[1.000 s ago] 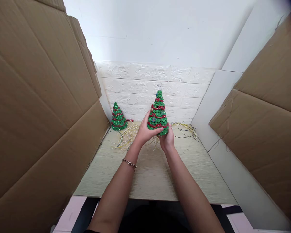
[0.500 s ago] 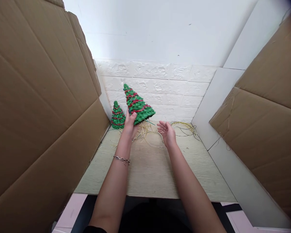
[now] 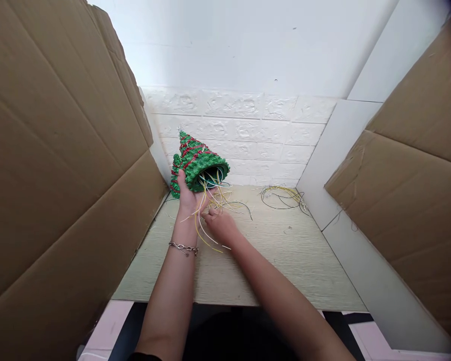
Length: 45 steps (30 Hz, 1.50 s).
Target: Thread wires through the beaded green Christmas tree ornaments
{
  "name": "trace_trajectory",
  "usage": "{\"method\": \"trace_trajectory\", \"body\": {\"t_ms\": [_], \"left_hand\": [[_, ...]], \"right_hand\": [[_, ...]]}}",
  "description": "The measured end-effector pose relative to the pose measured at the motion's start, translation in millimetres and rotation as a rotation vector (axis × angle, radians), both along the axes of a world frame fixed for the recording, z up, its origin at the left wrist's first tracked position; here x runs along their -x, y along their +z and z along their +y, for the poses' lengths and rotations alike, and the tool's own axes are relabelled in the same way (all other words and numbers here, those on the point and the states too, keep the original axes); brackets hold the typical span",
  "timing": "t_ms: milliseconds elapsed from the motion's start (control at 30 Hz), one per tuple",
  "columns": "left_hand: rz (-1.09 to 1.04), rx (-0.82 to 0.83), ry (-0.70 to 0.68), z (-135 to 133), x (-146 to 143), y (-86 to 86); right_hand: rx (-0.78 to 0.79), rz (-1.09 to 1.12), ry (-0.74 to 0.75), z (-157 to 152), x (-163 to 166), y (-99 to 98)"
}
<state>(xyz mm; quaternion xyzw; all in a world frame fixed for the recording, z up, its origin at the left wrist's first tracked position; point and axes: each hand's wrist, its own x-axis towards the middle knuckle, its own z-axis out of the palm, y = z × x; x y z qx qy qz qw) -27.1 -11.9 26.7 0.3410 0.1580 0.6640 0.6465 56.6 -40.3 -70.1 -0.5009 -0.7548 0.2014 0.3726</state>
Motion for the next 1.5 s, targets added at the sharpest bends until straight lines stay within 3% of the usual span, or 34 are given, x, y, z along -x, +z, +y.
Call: {"method": "trace_trajectory", "body": {"t_ms": [267,467,733,867,1167,1500], "left_hand": [[-0.028,-0.060,0.060,0,-5,-0.1],[-0.042,-0.104,0.018,0,-1,-1.7],[-0.071,-0.068,-0.013,3,3,-3.6],[-0.048,-0.069,-0.044,5,2,-6.8],[0.003,-0.061,-0.074,7,-4,-14.2],[0.022,-0.058,-0.078,3,-10,-14.6]], "right_hand": [[-0.007,-0.029,-0.073,13,-7,-5.5],[0.046,0.782,-0.249,37,-41,-4.4],[0.086,1.388,-0.376,41,-96,20.6],[0.178,1.759,-0.340,30,-114,34.1],[0.326,1.881,-0.281,23,-123,44.3],[0.346,1.869,0.180,3,-140,57.6]]}}
